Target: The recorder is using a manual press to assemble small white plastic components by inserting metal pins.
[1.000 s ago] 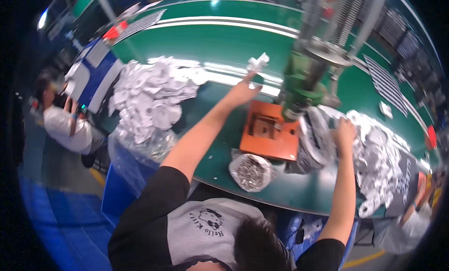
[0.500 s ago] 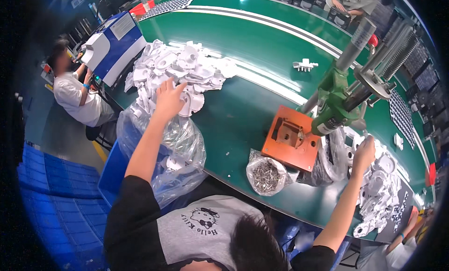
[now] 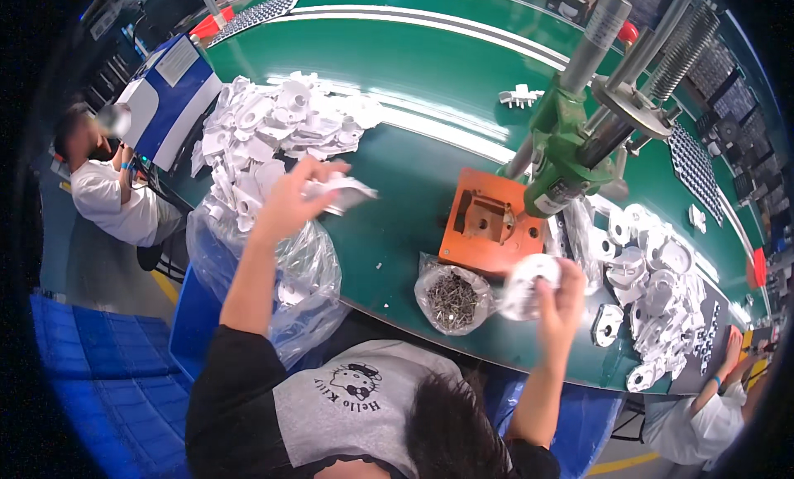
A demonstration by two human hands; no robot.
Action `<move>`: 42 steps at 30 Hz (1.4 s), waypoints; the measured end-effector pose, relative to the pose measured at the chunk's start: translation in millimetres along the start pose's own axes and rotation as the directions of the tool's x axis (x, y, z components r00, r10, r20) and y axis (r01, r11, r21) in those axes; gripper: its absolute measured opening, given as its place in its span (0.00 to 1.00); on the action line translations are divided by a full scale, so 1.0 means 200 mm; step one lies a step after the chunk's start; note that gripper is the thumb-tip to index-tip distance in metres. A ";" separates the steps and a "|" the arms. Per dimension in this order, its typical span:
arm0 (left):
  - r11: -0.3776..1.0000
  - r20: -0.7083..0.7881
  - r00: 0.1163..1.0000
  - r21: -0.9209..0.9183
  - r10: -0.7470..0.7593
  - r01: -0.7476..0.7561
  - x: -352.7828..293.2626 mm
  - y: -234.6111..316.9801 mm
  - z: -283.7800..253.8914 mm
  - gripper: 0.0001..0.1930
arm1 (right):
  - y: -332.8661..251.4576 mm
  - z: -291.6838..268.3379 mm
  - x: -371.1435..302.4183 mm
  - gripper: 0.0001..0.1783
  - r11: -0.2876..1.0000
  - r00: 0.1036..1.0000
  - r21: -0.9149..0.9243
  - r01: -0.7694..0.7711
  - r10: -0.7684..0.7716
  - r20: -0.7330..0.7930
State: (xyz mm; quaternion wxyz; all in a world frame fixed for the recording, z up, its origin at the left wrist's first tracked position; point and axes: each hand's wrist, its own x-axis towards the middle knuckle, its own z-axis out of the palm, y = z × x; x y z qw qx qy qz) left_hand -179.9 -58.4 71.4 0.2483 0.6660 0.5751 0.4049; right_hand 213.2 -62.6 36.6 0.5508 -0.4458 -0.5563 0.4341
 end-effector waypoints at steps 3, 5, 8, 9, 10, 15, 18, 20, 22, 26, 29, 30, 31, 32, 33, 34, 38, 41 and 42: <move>0.953 0.081 0.997 -0.303 0.000 0.024 -0.02 0.15 0.24 0.13 | -0.08 0.21 -0.05 0.20 0.999 0.985 -0.046 0.020 -0.011 0.174; 0.900 0.126 0.991 -0.436 0.053 0.007 -0.04 0.22 0.39 0.16 | -0.15 0.31 -0.07 0.21 0.963 0.952 -0.201 0.181 -0.120 0.280; 0.853 0.216 0.976 -0.510 -0.001 0.114 -0.05 0.35 0.48 0.13 | -0.20 0.40 0.01 0.23 0.832 0.846 -0.253 0.494 -0.392 0.363; 0.862 0.191 0.982 -0.499 0.011 0.087 -0.05 0.39 0.49 0.13 | -0.20 0.40 0.00 0.23 0.831 0.848 -0.260 0.491 -0.389 0.358; 0.860 0.196 0.980 -0.502 0.015 0.088 -0.05 0.41 0.51 0.13 | -0.20 0.40 -0.01 0.22 0.842 0.866 -0.290 0.455 -0.342 0.366; 0.869 0.198 0.976 -0.465 -0.087 0.171 -0.04 0.41 0.58 0.15 | -0.17 0.41 -0.05 0.24 0.818 0.919 -0.445 0.363 -0.235 0.318; 0.908 0.148 0.985 -0.395 -0.085 0.138 -0.04 0.38 0.62 0.15 | -0.15 0.42 -0.07 0.23 0.788 0.936 -0.514 0.338 -0.224 0.273; 0.922 0.132 0.988 -0.368 -0.080 0.123 -0.04 0.38 0.64 0.15 | -0.12 0.41 -0.06 0.22 0.731 0.922 -0.565 0.381 -0.256 0.290; 0.935 0.113 0.991 -0.338 -0.074 0.109 -0.03 0.38 0.66 0.15 | -0.09 0.41 -0.05 0.21 0.670 0.906 -0.611 0.422 -0.288 0.311; 0.952 0.076 0.995 -0.291 -0.070 0.090 -0.02 0.40 0.70 0.16 | -0.05 0.40 -0.04 0.22 0.610 0.900 -0.664 0.433 -0.336 0.279; 0.942 0.123 0.985 -0.301 -0.118 0.150 -0.02 0.43 0.68 0.13 | -0.05 0.40 -0.04 0.22 0.634 0.900 -0.642 0.432 -0.349 0.261; 0.937 0.144 0.978 -0.294 -0.152 0.189 -0.02 0.43 0.66 0.11 | -0.05 0.39 -0.04 0.23 0.667 0.909 -0.618 0.416 -0.331 0.254; 0.937 0.156 0.977 -0.296 -0.142 0.184 -0.02 0.41 0.66 0.11 | -0.05 0.38 -0.03 0.23 0.664 0.912 -0.627 0.407 -0.331 0.241; 0.898 0.175 0.976 -0.396 -0.132 0.192 -0.03 0.38 0.67 0.09 | -0.05 0.37 -0.02 0.23 0.732 0.923 -0.563 0.384 -0.296 0.244; 0.848 0.193 0.974 -0.491 -0.121 0.202 -0.04 0.37 0.67 0.08 | -0.05 0.35 0.00 0.22 0.792 0.931 -0.495 0.357 -0.263 0.251; 0.582 0.222 0.960 -0.764 -0.170 0.279 -0.05 0.38 0.68 0.11 | -0.08 0.33 0.01 0.20 0.911 0.979 -0.391 0.128 -0.054 0.194; 0.467 0.197 0.980 -0.865 -0.023 0.185 -0.11 0.41 0.74 0.17 | -0.06 0.28 0.04 0.22 0.988 0.994 0.121 0.098 -0.103 0.034; 0.533 0.217 0.976 -0.827 0.005 0.181 -0.14 0.44 0.82 0.18 | -0.03 0.30 0.00 0.22 0.978 0.978 0.070 0.198 -0.202 0.045; 0.611 0.198 0.980 -0.778 0.017 0.147 -0.13 0.42 0.83 0.17 | -0.06 0.30 -0.01 0.23 0.988 0.984 0.056 0.144 -0.149 0.094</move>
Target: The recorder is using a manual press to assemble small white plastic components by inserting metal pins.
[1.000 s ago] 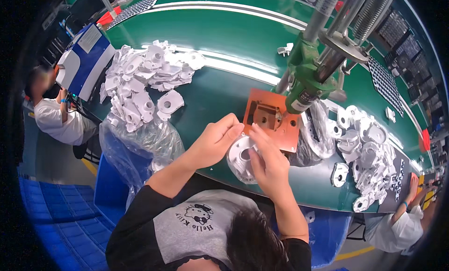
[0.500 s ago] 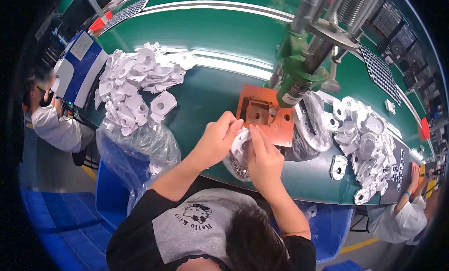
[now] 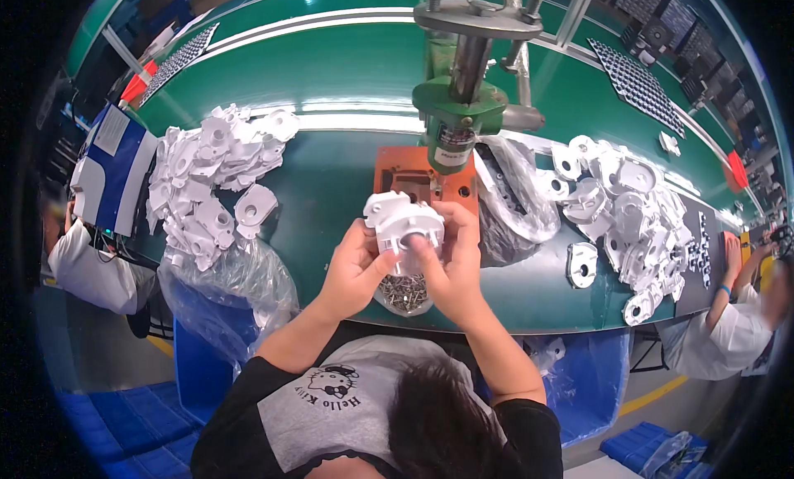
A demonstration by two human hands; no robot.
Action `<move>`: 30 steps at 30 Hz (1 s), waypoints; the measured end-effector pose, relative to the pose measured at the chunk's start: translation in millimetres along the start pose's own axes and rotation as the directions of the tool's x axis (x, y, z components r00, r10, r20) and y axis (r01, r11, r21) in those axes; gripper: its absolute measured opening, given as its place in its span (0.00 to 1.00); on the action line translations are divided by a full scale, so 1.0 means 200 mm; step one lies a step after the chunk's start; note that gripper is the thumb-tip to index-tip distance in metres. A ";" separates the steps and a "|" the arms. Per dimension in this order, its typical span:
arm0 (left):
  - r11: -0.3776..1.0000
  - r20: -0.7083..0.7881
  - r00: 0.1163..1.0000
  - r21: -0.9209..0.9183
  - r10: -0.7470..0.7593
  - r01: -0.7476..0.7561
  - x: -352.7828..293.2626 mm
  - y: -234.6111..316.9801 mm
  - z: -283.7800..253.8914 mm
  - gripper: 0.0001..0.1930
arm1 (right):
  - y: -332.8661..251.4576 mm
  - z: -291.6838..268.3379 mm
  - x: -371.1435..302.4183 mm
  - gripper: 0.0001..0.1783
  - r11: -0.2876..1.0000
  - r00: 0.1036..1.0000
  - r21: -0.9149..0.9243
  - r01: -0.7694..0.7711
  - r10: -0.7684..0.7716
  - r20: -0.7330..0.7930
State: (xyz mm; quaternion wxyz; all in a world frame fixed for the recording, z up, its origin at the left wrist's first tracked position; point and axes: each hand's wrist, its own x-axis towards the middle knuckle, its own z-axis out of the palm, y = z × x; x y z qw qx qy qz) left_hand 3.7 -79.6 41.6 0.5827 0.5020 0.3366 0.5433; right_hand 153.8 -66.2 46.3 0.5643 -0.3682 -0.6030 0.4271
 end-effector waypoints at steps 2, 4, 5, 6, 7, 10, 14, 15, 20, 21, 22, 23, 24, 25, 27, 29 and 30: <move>0.995 0.000 1.000 0.098 0.024 -0.024 0.01 0.02 -0.05 0.15 | 0.03 -0.09 0.04 0.23 0.996 0.999 -0.078 0.052 -0.051 0.012; 0.661 0.131 0.958 0.699 0.255 -0.271 0.06 0.09 -0.10 0.13 | 0.04 -0.21 0.11 0.18 0.918 0.990 -0.383 0.105 -0.132 -0.046; 0.551 0.116 0.948 0.790 0.297 -0.270 0.10 0.11 -0.10 0.11 | 0.07 -0.28 0.15 0.12 0.850 0.985 -0.523 0.061 -0.136 -0.106; 0.461 0.116 0.962 0.859 0.247 -0.222 0.12 0.11 -0.11 0.11 | 0.15 -0.37 0.19 0.10 0.816 0.981 -0.577 -0.028 -0.088 -0.172; 0.364 0.113 0.974 0.914 0.196 -0.179 0.16 0.10 -0.12 0.10 | 0.24 -0.47 0.23 0.09 0.766 0.974 -0.631 -0.123 -0.027 -0.223; 0.120 0.300 0.848 0.915 0.436 -0.385 0.28 -0.01 -0.12 0.08 | 0.45 -0.64 0.27 0.08 0.429 0.995 -0.897 -0.101 0.022 -0.102; 0.007 0.352 0.785 0.911 0.509 -0.413 0.36 -0.10 -0.12 0.07 | 0.52 -0.65 0.30 0.07 0.268 0.992 -0.958 -0.100 0.097 -0.076; 0.018 0.360 0.798 0.908 0.483 -0.419 0.36 -0.09 -0.13 0.06 | 0.52 -0.66 0.30 0.06 0.252 0.992 -0.963 -0.101 0.104 -0.076; -0.087 0.404 0.758 0.903 0.512 -0.422 0.34 -0.08 -0.16 0.07 | 0.55 -0.66 0.32 0.07 0.291 0.994 -0.952 -0.100 0.067 -0.084; -0.085 0.402 0.782 0.906 0.476 -0.414 0.34 -0.06 -0.15 0.07 | 0.55 -0.66 0.32 0.07 0.309 0.990 -0.941 -0.136 0.062 -0.123; -0.083 0.399 0.805 0.910 0.439 -0.406 0.33 -0.05 -0.14 0.07 | 0.56 -0.67 0.32 0.07 0.309 0.991 -0.942 -0.135 0.062 -0.122; -0.083 0.398 0.805 0.910 0.440 -0.405 0.34 -0.06 -0.13 0.07 | 0.57 -0.71 0.32 0.07 0.352 0.989 -0.925 -0.140 0.008 -0.147; -0.153 0.415 0.825 0.909 0.383 -0.386 0.35 -0.07 -0.12 0.07 | 0.55 -0.69 0.33 0.07 0.397 0.984 -0.907 -0.140 -0.045 -0.171; -0.223 0.427 0.845 0.902 0.323 -0.370 0.36 -0.09 -0.11 0.06 | 0.53 -0.68 0.33 0.07 0.398 0.985 -0.907 -0.136 -0.046 -0.168; -0.208 0.381 0.896 0.918 0.229 -0.337 0.37 -0.12 -0.09 0.07 | 0.45 -0.68 0.31 0.06 0.643 0.945 -0.701 -0.310 0.126 -0.302; -0.230 0.520 0.747 0.854 0.414 -0.467 0.38 -0.13 -0.08 0.07 | 0.45 -0.68 0.31 0.06 0.713 0.938 -0.619 -0.329 0.169 -0.304; -0.215 0.521 0.764 0.854 0.382 -0.474 0.36 -0.14 -0.06 0.07 | 0.43 -0.66 0.31 0.06 0.819 0.930 -0.458 -0.345 0.232 -0.285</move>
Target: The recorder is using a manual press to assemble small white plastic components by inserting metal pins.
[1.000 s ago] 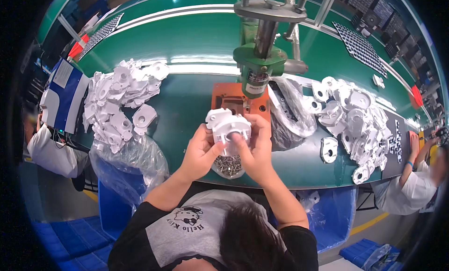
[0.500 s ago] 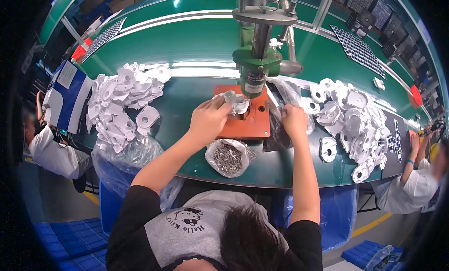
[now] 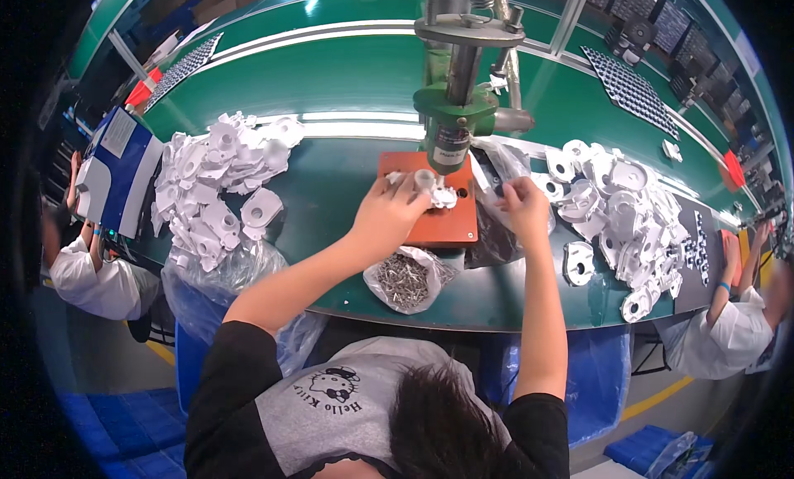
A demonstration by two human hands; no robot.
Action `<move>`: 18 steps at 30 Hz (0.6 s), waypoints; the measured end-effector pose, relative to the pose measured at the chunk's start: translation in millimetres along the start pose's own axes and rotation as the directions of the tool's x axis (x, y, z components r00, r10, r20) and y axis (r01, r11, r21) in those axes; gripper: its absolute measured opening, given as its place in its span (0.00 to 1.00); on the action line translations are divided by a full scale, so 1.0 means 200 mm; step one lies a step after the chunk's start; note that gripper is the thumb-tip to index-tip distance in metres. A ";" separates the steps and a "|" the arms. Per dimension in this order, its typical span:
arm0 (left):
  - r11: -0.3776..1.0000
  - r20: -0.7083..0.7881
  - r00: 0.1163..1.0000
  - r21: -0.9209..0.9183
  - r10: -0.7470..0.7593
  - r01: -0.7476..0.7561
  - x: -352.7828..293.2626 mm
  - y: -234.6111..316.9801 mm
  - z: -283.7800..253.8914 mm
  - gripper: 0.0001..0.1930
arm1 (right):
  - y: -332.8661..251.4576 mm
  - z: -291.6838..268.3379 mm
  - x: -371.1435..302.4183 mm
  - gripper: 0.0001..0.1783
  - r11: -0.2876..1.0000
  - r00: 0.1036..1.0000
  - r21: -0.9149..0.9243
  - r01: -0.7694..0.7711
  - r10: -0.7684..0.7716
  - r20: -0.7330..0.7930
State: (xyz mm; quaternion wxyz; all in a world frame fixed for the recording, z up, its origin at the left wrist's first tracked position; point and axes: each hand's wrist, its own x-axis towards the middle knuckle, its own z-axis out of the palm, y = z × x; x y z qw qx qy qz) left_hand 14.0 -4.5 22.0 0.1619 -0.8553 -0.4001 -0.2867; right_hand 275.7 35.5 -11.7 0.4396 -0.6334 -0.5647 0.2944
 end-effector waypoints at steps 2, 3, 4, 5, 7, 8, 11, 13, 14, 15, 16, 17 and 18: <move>0.999 -0.007 1.000 -0.034 -0.027 0.027 -0.04 0.01 0.02 0.07 | -0.07 0.00 -0.03 0.07 0.976 0.996 0.215 -0.029 0.009 0.094; 0.996 -0.011 0.998 -0.067 -0.054 0.053 -0.05 0.01 0.03 0.07 | -0.09 -0.01 -0.04 0.07 0.977 0.996 0.212 -0.032 0.012 0.092; 0.995 -0.010 0.998 -0.085 -0.059 0.058 -0.06 0.00 0.04 0.07 | -0.10 -0.01 -0.04 0.07 0.961 0.994 0.274 -0.038 0.008 0.113; 0.994 -0.009 0.998 -0.087 -0.061 0.060 -0.06 0.00 0.05 0.07 | -0.12 -0.01 -0.05 0.08 0.941 0.991 0.334 -0.046 0.001 0.134; 0.993 -0.010 0.999 -0.108 -0.037 0.036 -0.05 0.00 0.03 0.07 | -0.15 0.00 -0.06 0.07 0.929 0.987 0.364 -0.061 0.003 0.158; 0.993 -0.008 0.999 -0.108 -0.039 0.038 -0.06 0.00 0.04 0.07 | -0.16 0.00 -0.07 0.07 0.933 0.982 0.357 -0.041 -0.028 0.187; 0.989 -0.022 0.999 -0.139 -0.047 0.043 -0.08 -0.01 0.06 0.10 | -0.24 0.06 -0.09 0.07 0.896 0.964 0.443 -0.031 -0.090 0.251; 0.976 0.037 0.998 -0.210 -0.052 0.059 -0.11 -0.03 0.06 0.10 | -0.28 0.11 -0.10 0.06 0.920 0.959 0.391 -0.034 -0.081 0.273; 0.976 0.038 0.998 -0.211 -0.053 0.060 -0.11 -0.03 0.06 0.10 | -0.28 0.13 -0.10 0.05 0.943 0.963 0.331 -0.021 -0.070 0.260; 0.982 0.063 0.996 -0.179 -0.057 0.067 -0.11 -0.03 0.06 0.09 | -0.27 0.15 -0.09 0.05 0.944 0.963 0.330 -0.022 -0.069 0.261; 0.987 0.088 0.994 -0.146 -0.062 0.074 -0.11 -0.03 0.06 0.09 | -0.25 0.17 -0.09 0.05 0.967 0.975 0.246 0.065 -0.114 0.192; 0.986 0.088 0.994 -0.147 -0.065 0.077 -0.11 -0.02 0.06 0.09 | -0.25 0.18 -0.09 0.05 0.977 0.978 0.153 0.147 -0.167 0.127; 0.983 0.075 0.994 -0.162 -0.079 0.091 -0.11 0.00 0.06 0.11 | -0.25 0.18 -0.08 0.05 0.977 0.977 0.151 0.148 -0.168 0.131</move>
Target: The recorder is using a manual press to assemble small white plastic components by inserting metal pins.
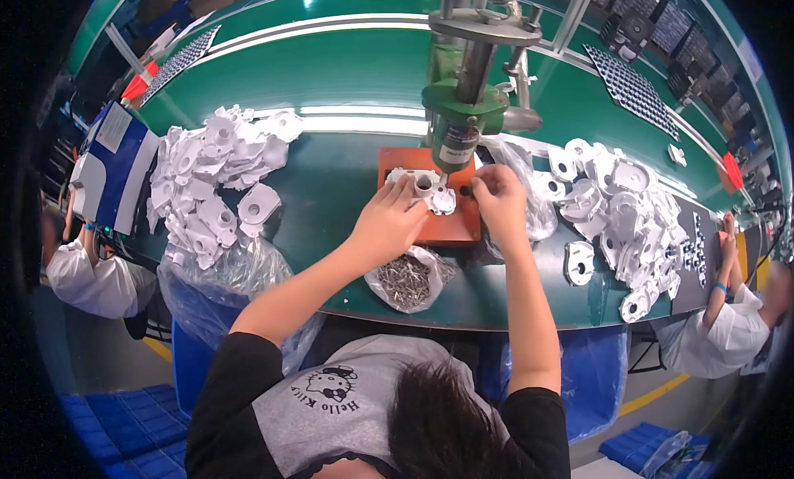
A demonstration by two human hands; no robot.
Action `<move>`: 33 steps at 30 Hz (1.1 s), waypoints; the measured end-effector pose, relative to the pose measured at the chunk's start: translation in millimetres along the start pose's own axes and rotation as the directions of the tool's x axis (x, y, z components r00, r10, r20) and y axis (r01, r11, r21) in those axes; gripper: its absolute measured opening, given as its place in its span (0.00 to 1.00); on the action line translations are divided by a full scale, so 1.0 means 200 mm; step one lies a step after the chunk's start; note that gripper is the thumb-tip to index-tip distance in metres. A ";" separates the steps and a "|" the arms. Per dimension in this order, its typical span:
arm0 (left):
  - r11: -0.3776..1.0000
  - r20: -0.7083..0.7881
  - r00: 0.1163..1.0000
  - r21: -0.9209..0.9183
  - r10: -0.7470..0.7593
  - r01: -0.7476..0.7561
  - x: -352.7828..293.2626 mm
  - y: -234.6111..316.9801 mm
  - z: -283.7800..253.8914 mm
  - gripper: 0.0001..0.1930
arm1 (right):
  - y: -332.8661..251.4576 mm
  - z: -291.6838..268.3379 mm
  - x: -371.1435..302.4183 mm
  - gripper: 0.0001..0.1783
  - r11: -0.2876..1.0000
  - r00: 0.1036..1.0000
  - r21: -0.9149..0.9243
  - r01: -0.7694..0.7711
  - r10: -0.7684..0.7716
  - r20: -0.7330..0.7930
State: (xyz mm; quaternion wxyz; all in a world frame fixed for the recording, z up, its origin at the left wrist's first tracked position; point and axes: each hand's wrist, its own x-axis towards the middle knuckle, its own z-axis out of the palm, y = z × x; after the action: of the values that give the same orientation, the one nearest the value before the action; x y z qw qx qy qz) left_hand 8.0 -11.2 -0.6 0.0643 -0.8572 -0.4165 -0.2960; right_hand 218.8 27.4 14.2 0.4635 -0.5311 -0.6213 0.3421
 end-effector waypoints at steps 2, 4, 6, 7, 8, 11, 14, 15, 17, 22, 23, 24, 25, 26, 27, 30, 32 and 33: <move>1.000 -0.017 1.000 -0.017 -0.019 0.019 0.00 0.00 -0.01 0.13 | 0.01 -0.03 0.02 0.05 0.989 0.997 0.130 -0.066 0.062 0.035; 0.999 -0.033 0.999 -0.036 0.004 -0.005 -0.01 0.00 -0.03 0.18 | 0.05 -0.04 0.04 0.06 0.982 0.996 0.170 -0.079 0.069 0.061; 0.997 -0.029 1.000 -0.071 -0.002 0.000 -0.01 -0.02 -0.04 0.19 | 0.07 -0.04 0.05 0.07 0.981 0.991 0.165 -0.100 0.084 0.101; 0.994 -0.025 1.000 -0.105 -0.001 -0.002 -0.02 -0.03 -0.05 0.20 | 0.08 -0.04 0.05 0.07 0.982 0.991 0.162 -0.101 0.084 0.107; 0.994 -0.027 1.000 -0.105 -0.006 0.003 -0.01 -0.04 -0.05 0.20 | 0.09 -0.04 0.05 0.07 0.989 0.990 0.124 -0.085 0.070 0.125; 0.991 -0.028 1.000 -0.136 -0.007 0.003 -0.02 -0.04 -0.04 0.21 | 0.08 -0.03 0.04 0.06 0.999 0.991 -0.012 -0.034 0.035 0.127; 0.994 -0.030 0.999 -0.103 -0.025 0.021 -0.04 -0.03 -0.03 0.22 | 0.01 -0.03 0.02 0.05 0.976 0.990 -0.205 0.073 -0.046 0.131; 0.994 -0.023 0.999 -0.108 -0.022 0.019 -0.05 -0.03 -0.03 0.23 | -0.01 -0.03 0.01 0.05 0.945 0.985 -0.297 0.136 -0.097 0.140; 0.994 -0.020 1.000 -0.112 -0.020 0.018 -0.05 -0.03 -0.03 0.23 | -0.02 -0.05 0.01 0.05 0.946 0.986 -0.303 0.119 -0.076 0.148; 0.983 -0.023 0.999 -0.179 -0.034 0.029 -0.07 -0.04 -0.01 0.23 | -0.02 -0.09 0.03 0.06 0.985 0.981 -0.138 -0.100 0.121 0.152; 0.984 -0.021 0.999 -0.177 -0.037 0.033 -0.07 -0.04 -0.01 0.23 | -0.03 -0.08 0.03 0.06 0.986 0.980 -0.136 -0.100 0.121 0.156; 0.982 -0.025 0.999 -0.185 -0.038 0.033 -0.07 -0.04 -0.01 0.23 | -0.05 -0.07 0.03 0.06 0.993 0.986 -0.089 -0.081 0.093 0.139; 0.981 -0.028 0.999 -0.193 -0.040 0.034 -0.07 -0.04 -0.01 0.23 | -0.07 -0.06 0.03 0.07 0.997 0.990 -0.042 -0.061 0.066 0.122; 0.981 -0.026 0.999 -0.192 -0.043 0.037 -0.07 -0.04 -0.01 0.23 | -0.05 -0.03 0.03 0.09 0.998 0.993 -0.055 0.009 -0.002 0.115; 0.982 -0.029 0.998 -0.186 -0.048 0.042 -0.07 -0.04 -0.02 0.23 | -0.05 0.00 0.03 0.09 0.998 0.993 -0.055 0.006 0.001 0.116; 0.980 -0.041 0.997 -0.194 -0.061 0.052 -0.06 -0.04 -0.02 0.23 | -0.09 0.07 0.02 0.10 0.995 0.987 -0.027 0.098 -0.094 0.130; 0.977 -0.049 0.996 -0.207 -0.071 0.059 -0.06 -0.03 -0.01 0.23 | -0.08 0.09 0.01 0.08 0.982 0.984 -0.108 0.157 -0.146 0.107; 0.975 -0.044 0.997 -0.215 -0.068 0.057 -0.06 -0.03 -0.01 0.23 | -0.08 0.10 0.01 0.06 0.958 0.976 -0.188 0.216 -0.203 0.084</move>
State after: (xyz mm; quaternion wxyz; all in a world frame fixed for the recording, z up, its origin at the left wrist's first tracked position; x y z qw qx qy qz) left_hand -3.1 -16.5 -6.6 -0.0267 -0.8377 -0.4074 -0.3628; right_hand 194.1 27.1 22.2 0.4226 -0.4942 -0.7191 0.2452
